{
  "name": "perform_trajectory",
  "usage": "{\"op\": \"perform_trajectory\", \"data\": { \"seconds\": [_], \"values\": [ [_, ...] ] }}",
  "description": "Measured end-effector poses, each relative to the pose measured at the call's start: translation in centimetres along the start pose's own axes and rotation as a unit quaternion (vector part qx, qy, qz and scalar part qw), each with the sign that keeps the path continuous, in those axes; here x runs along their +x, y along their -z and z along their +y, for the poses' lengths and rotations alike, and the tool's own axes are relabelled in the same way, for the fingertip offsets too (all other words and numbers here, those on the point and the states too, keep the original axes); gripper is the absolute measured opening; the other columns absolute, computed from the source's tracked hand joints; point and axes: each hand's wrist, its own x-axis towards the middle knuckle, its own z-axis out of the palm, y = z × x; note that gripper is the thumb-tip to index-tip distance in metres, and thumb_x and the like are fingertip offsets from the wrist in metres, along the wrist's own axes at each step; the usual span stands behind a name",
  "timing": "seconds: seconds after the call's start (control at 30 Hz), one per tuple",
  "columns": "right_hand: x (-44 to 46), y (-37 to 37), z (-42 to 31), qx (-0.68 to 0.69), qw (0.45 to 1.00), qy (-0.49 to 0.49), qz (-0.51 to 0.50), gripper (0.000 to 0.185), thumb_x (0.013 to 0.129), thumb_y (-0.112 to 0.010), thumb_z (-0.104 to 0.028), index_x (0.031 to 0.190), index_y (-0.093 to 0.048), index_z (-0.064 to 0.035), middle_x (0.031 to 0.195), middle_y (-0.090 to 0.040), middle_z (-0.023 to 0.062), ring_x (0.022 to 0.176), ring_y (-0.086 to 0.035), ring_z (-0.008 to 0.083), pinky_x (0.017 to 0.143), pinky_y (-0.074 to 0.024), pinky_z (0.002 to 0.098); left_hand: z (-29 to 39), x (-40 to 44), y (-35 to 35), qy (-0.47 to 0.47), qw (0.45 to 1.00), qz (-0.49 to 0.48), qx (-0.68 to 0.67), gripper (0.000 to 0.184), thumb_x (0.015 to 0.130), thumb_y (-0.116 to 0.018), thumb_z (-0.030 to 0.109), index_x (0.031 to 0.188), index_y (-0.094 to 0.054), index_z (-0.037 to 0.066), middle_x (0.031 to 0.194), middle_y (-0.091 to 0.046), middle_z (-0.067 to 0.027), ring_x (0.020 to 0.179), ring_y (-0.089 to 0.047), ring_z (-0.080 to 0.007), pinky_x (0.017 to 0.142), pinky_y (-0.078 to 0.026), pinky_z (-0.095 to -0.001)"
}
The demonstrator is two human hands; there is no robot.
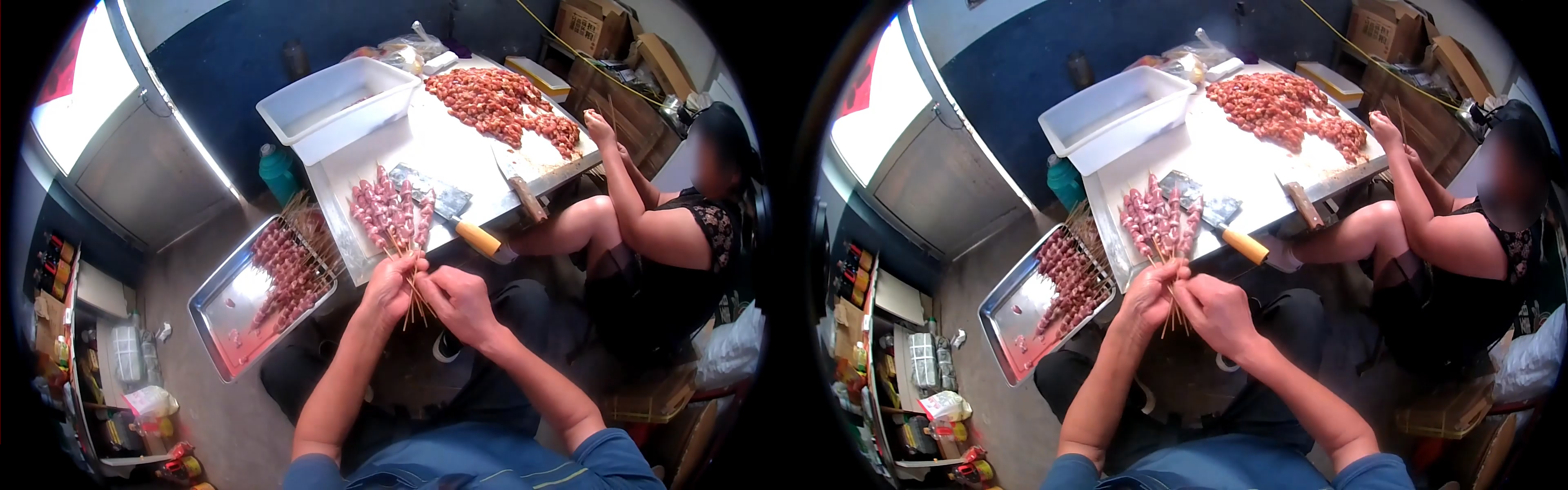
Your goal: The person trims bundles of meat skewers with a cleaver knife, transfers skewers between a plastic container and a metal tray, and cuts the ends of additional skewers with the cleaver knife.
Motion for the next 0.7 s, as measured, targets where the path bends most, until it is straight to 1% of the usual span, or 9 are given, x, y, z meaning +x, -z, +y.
{"op": "perform_trajectory", "data": {
  "seconds": [0.07,0.1,0.13,0.2,0.3,0.37,0.43,0.47,0.7],
  "values": [
    [-1.1,0.9,0.0,0.018,1.0,-0.017,0.004,0.016,0.089,-0.064,-0.013,0.08,-0.063,0.0006,0.072,-0.06,0.0159,0.062,-0.061,0.0307,0.057,-0.047,0.0374,0.5,-0.2,0.3,0.031,0.999,-0.013,-0.032,0.016,0.099,-0.052,0.016,0.097,-0.055,0.001,0.067,-0.047,0.0021,0.05,-0.036,-0.0061,0.046,-0.031,-0.0195],
    [-1.8,1.3,0.1,0.035,0.999,-0.035,0.008,0.015,0.088,-0.065,-0.011,0.079,-0.063,0.0015,0.069,-0.058,0.0153,0.06,-0.059,0.029,0.055,-0.0459,0.0358,0.6,-0.3,0.4,0.032,0.999,-0.014,-0.032,0.016,0.099,-0.052,0.016,0.097,-0.055,0.001,0.067,-0.047,0.0021,0.05,-0.036,-0.0061,0.046,-0.031,-0.0195],
    [-2.3,1.5,0.4,0.054,0.997,-0.041,0.024,0.016,0.088,-0.066,-0.009,0.077,-0.062,0.0033,0.067,-0.058,0.0133,0.057,-0.058,0.0238,0.054,-0.0443,0.0334,0.8,-0.4,0.6,0.029,0.999,-0.016,-0.032,0.015,0.1,-0.05,0.017,0.095,-0.053,0.004,0.063,-0.042,0.0037,0.047,-0.033,-0.0055,0.043,-0.028,-0.0205],
    [-3.3,2.0,1.3,0.069,0.994,-0.075,0.024,0.017,0.088,-0.065,-0.009,0.077,-0.062,0.0035,0.066,-0.059,0.0125,0.057,-0.059,0.0221,0.053,-0.0439,0.0324,0.6,-0.4,0.4,0.006,1.0,0.004,0.0,0.017,0.101,-0.051,0.022,0.089,-0.049,0.009,0.056,-0.03,0.0075,0.042,-0.027,-0.0046,0.038,-0.021,-0.022],
    [-4.9,2.2,3.0,0.101,0.986,-0.132,0.025,0.021,0.09,-0.064,-0.011,0.075,-0.064,0.0034,0.065,-0.062,0.0087,0.057,-0.059,0.0158,0.053,-0.0433,0.0287,0.2,-1.2,-0.2,-0.058,0.996,0.023,0.058,0.024,0.098,-0.057,0.026,0.081,-0.047,0.013,0.054,-0.027,0.0085,0.04,-0.025,-0.0047,0.037,-0.02,-0.0221],
    [-6.0,2.3,3.8,0.116,0.974,-0.195,0.014,0.022,0.091,-0.063,-0.013,0.075,-0.066,0.0023,0.065,-0.063,0.0074,0.058,-0.059,0.0141,0.054,-0.0441,0.0276,0.9,-2.0,-1.4,-0.09,0.993,0.018,0.076,0.028,0.096,-0.062,0.029,0.078,-0.045,0.015,0.054,-0.029,0.009,0.04,-0.024,-0.0045,0.037,-0.018,-0.0225],
    [-6.9,2.2,4.5,0.128,0.972,-0.197,0.022,0.024,0.091,-0.062,-0.015,0.075,-0.067,0.0014,0.063,-0.064,0.006,0.057,-0.059,0.0117,0.053,-0.0442,0.0265,2.1,-2.5,-3.1,-0.193,0.969,0.028,0.153,0.027,0.094,-0.066,0.028,0.079,-0.048,0.015,0.055,-0.032,0.009,0.041,-0.026,-0.0038,0.038,-0.018,-0.0225],
    [-7.2,2.3,4.8,0.134,0.965,-0.224,0.012,0.025,0.091,-0.062,-0.016,0.074,-0.067,0.0011,0.062,-0.063,0.0058,0.056,-0.058,0.0109,0.053,-0.0441,0.0261,2.9,-2.2,-3.3,-0.234,0.957,0.027,0.17,0.02,0.093,-0.067,0.024,0.087,-0.056,0.008,0.057,-0.043,0.0067,0.042,-0.033,-0.004,0.038,-0.024,-0.0216],
    [-8.7,1.7,6.4,0.155,0.951,-0.267,-0.023,0.028,0.09,-0.063,-0.021,0.075,-0.066,0.0017,0.063,-0.063,0.0074,0.057,-0.059,0.0124,0.055,-0.0453,0.0278,6.8,2.8,-3.6,-0.396,0.886,0.016,0.239,0.025,0.082,-0.078,0.011,0.07,-0.057,0.008,0.059,-0.049,0.0056,0.044,-0.04,-0.003,0.04,-0.03,-0.0205]
  ]
}}
